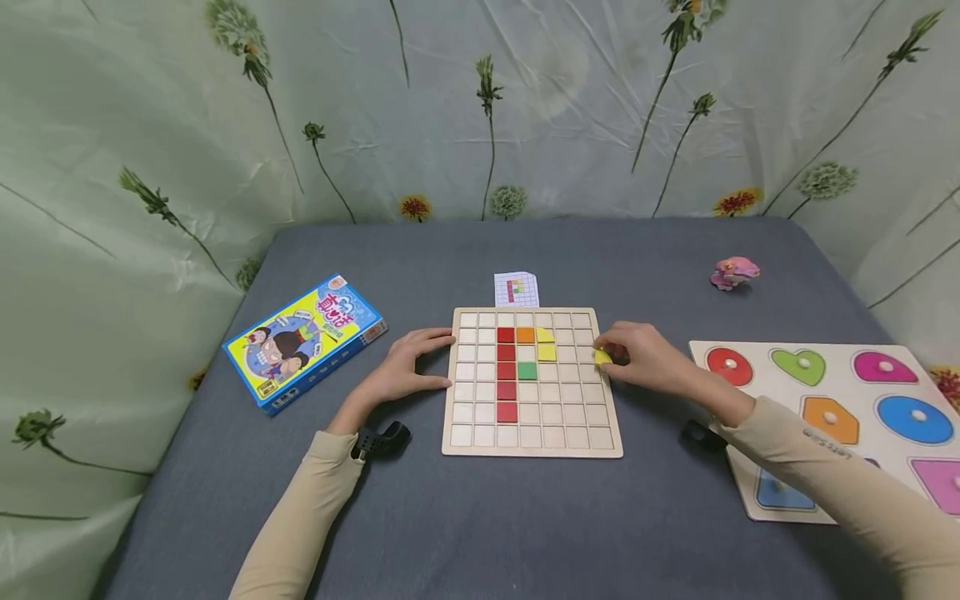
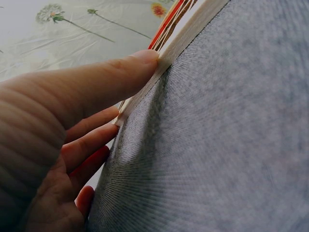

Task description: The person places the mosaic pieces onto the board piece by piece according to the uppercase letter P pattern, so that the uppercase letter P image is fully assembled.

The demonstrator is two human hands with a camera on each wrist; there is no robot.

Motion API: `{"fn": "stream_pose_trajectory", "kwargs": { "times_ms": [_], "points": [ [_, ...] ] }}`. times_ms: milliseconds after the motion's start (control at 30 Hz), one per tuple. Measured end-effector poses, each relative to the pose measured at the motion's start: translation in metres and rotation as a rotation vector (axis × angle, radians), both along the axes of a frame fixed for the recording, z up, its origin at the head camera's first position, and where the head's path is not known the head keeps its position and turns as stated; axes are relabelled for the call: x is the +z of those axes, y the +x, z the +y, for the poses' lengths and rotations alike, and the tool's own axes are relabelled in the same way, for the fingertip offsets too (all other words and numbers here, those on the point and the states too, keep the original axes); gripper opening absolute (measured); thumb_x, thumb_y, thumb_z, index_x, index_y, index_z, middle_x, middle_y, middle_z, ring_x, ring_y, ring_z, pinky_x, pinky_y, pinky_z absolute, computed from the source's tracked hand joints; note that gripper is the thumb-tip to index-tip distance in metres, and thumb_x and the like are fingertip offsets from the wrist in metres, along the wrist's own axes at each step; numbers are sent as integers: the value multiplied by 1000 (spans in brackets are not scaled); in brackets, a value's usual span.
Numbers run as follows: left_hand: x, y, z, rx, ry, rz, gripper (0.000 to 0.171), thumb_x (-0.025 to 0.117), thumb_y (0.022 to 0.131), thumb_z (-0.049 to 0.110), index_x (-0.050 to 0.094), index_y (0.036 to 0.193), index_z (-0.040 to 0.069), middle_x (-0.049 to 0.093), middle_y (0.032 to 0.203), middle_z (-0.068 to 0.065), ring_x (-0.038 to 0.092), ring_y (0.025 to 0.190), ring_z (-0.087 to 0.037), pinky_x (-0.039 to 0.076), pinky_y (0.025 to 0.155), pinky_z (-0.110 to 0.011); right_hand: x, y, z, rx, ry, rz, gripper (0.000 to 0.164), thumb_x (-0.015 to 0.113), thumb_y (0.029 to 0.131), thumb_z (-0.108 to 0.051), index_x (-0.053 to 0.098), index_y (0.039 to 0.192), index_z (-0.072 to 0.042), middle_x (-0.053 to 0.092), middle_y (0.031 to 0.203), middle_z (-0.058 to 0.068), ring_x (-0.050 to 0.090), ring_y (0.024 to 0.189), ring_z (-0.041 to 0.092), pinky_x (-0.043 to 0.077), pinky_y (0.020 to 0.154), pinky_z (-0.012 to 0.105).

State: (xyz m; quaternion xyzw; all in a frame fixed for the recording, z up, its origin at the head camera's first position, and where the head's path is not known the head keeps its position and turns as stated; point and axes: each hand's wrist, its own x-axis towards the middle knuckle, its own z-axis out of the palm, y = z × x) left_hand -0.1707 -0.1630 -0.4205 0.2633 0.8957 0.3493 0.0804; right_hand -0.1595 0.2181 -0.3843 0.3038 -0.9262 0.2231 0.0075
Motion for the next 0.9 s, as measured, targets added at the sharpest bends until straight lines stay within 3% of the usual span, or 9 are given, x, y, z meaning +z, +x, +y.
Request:
{"fn": "stream_pose_trajectory", "kwargs": {
  "times_ms": [267, 533, 900],
  "points": [
    [1, -2, 0, -12, 5, 44, 65, 75, 78, 24, 50, 135, 7, 44, 144, -16, 36, 134, -37, 22, 106, -62, 2, 1, -14, -20, -17, -4, 23, 73, 75, -8, 69, 96, -1, 57, 73, 3, 48, 66, 10, 38, 59, 20],
    [-5, 2, -1, -13, 5, 39, 65, 75, 78, 25, 50, 135, 6, 44, 144, -16, 36, 134, -38, 22, 105, -63, -8, 5, -31, -38, -55, -17, 20, 73, 74, -8, 69, 93, -2, 59, 72, 2, 49, 66, 9, 41, 60, 21],
    [-2, 1, -1, -16, 12, 43, 66, 76, 77, 23, 51, 135, 7, 44, 144, -16, 35, 134, -38, 21, 106, -62, -7, 6, -47, -90, -54, -56, 16, 72, 72, -10, 69, 86, -3, 57, 66, 0, 46, 62, 6, 40, 59, 20]
  ]
}}
